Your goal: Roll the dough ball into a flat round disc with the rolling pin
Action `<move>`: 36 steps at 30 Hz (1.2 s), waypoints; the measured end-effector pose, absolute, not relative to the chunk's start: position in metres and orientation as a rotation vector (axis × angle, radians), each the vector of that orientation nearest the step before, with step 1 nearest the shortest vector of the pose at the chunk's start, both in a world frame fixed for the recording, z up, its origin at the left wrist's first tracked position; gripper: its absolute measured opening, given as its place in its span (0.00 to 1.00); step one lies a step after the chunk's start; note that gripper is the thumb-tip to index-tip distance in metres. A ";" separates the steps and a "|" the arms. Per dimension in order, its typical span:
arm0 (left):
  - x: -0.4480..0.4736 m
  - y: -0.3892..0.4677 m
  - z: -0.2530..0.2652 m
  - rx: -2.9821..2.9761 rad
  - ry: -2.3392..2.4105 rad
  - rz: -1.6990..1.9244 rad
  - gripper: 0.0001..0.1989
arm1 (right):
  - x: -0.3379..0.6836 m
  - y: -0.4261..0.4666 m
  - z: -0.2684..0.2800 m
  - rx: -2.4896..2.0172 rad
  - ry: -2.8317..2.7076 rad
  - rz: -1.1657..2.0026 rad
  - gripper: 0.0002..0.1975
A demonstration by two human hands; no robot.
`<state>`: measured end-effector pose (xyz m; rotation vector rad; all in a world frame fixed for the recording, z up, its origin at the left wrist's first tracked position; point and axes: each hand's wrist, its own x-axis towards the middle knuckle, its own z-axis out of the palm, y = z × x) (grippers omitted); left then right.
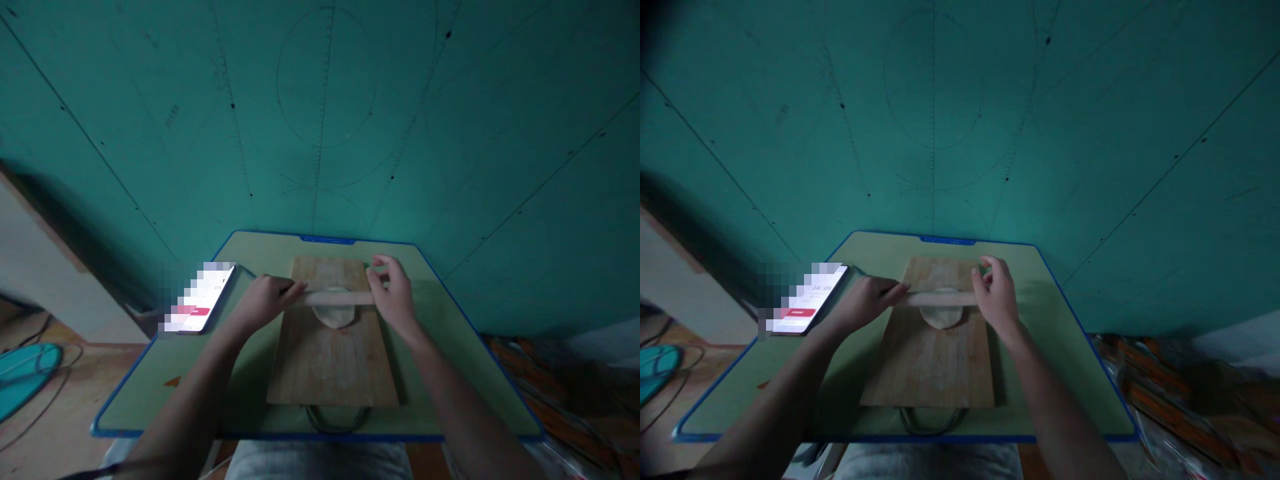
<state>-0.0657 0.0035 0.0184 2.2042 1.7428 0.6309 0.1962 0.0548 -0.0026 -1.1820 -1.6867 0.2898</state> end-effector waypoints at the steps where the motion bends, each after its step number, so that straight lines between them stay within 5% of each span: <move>1: -0.065 0.005 0.017 2.186 1.807 0.594 0.28 | 0.194 0.055 -0.005 -1.213 -1.700 0.319 0.13; 11: -0.041 0.013 0.023 2.233 2.108 0.248 0.14 | 0.187 0.062 -0.015 -1.393 -1.912 0.278 0.12; 23: -0.035 -0.011 0.006 2.405 2.178 0.437 0.18 | 0.183 0.044 -0.002 -1.616 -2.345 0.006 0.23; 36: -0.027 -0.046 -0.003 2.427 2.154 0.592 0.20 | 0.188 0.003 -0.002 -1.590 -2.365 -0.079 0.21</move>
